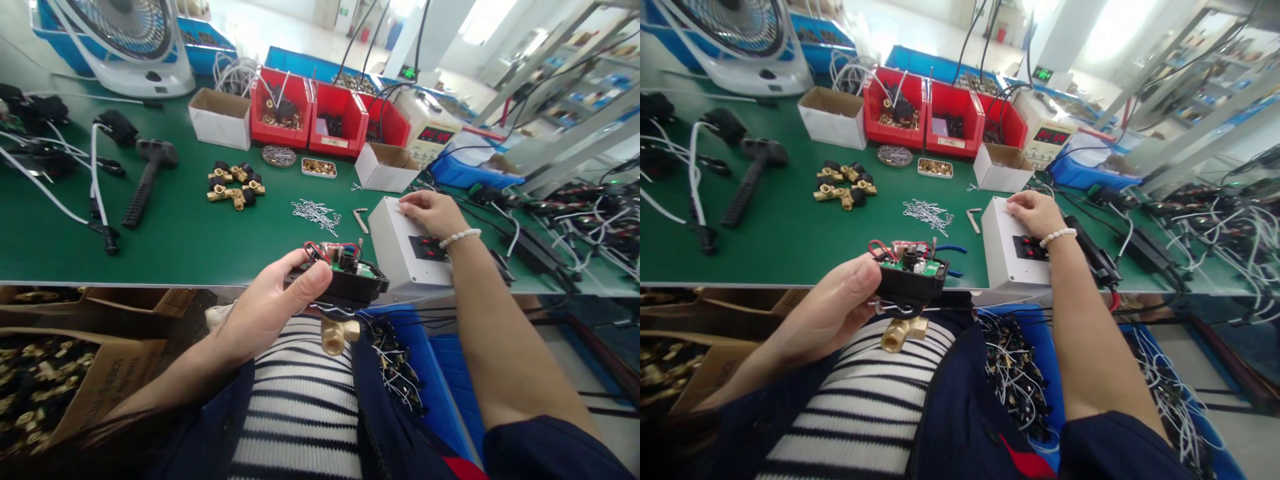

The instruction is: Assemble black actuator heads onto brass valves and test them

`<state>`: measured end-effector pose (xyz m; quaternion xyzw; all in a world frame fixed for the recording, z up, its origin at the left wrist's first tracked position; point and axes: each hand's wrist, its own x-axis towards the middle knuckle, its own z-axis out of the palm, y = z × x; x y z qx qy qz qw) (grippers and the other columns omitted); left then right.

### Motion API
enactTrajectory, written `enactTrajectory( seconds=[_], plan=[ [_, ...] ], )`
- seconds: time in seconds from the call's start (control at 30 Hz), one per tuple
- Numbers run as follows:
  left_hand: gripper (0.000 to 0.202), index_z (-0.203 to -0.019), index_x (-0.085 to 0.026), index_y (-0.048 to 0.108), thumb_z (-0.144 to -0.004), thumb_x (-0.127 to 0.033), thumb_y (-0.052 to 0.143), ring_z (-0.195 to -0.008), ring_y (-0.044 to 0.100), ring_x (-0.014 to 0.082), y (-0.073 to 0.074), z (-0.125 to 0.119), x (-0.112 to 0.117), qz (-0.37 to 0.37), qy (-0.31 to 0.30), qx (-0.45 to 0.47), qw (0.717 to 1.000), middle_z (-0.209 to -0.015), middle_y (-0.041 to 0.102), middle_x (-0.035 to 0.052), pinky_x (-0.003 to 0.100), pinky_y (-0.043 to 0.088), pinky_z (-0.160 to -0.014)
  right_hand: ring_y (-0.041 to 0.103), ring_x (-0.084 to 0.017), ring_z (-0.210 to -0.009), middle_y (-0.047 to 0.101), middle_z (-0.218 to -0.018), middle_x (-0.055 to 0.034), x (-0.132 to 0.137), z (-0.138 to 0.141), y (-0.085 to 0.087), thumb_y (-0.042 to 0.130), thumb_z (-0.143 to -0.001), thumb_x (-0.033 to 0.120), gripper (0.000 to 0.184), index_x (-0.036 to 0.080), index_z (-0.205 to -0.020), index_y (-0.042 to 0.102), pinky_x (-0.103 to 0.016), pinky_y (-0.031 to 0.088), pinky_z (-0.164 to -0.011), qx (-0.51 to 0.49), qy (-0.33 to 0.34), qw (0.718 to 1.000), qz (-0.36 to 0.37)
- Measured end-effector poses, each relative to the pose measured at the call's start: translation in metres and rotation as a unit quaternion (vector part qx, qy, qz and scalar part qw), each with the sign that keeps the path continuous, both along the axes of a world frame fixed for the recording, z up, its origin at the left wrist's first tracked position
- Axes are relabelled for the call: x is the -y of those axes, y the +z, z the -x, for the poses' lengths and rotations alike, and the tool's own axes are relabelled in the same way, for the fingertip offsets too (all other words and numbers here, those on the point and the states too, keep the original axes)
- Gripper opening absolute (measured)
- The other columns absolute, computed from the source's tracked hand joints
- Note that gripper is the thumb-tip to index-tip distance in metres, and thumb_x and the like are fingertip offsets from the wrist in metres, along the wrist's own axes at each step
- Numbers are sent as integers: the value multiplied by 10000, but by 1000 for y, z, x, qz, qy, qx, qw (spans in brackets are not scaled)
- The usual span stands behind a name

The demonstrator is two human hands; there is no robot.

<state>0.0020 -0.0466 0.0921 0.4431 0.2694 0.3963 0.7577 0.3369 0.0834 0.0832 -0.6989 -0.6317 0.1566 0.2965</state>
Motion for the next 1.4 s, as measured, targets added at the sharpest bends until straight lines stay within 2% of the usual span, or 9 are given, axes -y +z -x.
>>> enactTrajectory(
  seconds=[0.1, 0.27, 0.53, 0.7, 0.77, 0.87, 1.0, 1.27, 1.4],
  plan=[
    [505, -1212, -163, 633, -878, -542, 622, -1042, 688, 282, 1, -1, 1, 13, -7, 28, 999, -1124, 716, 106, 392, 552, -918, 641, -188, -705, 707, -724, -38, 2, 1, -1, 695, -723, 269, 152, 166, -824, 740, -346, 521, -754, 6, -3, 1000, -7],
    [462, -1138, -171, 663, -877, -548, 616, -1009, 703, 293, 2, -4, 3, 51, -9, 72, 996, -1017, 737, 90, 404, 587, -849, 605, -167, -632, 692, -709, -39, 5, 5, -2, 680, -750, 290, 168, 155, -835, 734, -342, 510, -722, 0, -9, 1000, -9],
    [417, -1104, -166, 675, -880, -514, 626, -966, 713, 287, 2, -5, 4, 49, 3, 85, 995, -950, 741, 82, 414, 577, -860, 575, -144, -602, 691, -732, -44, 6, 6, -2, 631, -800, 316, 185, 152, -823, 715, -294, 492, -660, -16, -22, 999, -20],
    [496, -1152, -148, 630, -861, -551, 636, -1020, 694, 297, 1, -2, 4, 34, 0, 46, 998, -1089, 724, 112, 393, 571, -852, 566, -135, -592, 683, -709, -33, 7, 6, -2, 623, -815, 301, 168, 164, -790, 716, -262, 467, -625, -23, -28, 999, -26],
    [505, -1202, -170, 591, -824, -480, 718, -1047, 684, 266, 3, 2, 3, 2, 3, -2, 1000, -1138, 714, 90, 346, 554, -883, 566, -133, -589, 685, -708, -31, 7, 6, -2, 620, -823, 296, 163, 171, -784, 717, -253, 462, -610, -26, -30, 999, -27],
    [526, -1186, -209, 565, -739, -289, 830, -991, 693, 187, 8, 6, 4, -41, 23, -61, 997, -1065, 733, 11, 239, 536, -866, 568, -132, -587, 692, -706, -30, 7, 6, -2, 618, -835, 281, 153, 178, -778, 716, -245, 458, -595, -31, -34, 999, -29],
    [545, -1119, -215, 568, -662, -150, 857, -883, 701, 138, 14, 6, 7, -40, 36, -69, 996, -964, 737, -42, 171, 535, -794, 571, -133, -582, 692, -687, -26, 8, 8, -2, 629, -841, 275, 147, 182, -757, 705, -244, 458, -591, -33, -39, 998, -33],
    [541, -1080, -227, 586, -634, -78, 854, -833, 711, 116, 17, 4, 9, -31, 44, -42, 998, -940, 727, -61, 134, 530, -746, 569, -134, -572, 658, -645, -14, 8, 7, -1, 625, -870, 331, 250, 195, -662, 652, -251, 449, -609, -26, -42, 998, -41],
    [533, -1101, -213, 599, -648, -142, 871, -859, 705, 139, 13, 3, 7, -38, 57, -61, 996, -952, 732, -34, 168, 534, -780, 558, -134, -562, 626, -596, -7, 8, 6, -1, 618, -877, 361, 303, 196, -624, 640, -254, 433, -606, -21, -41, 998, -40]
  ],
)
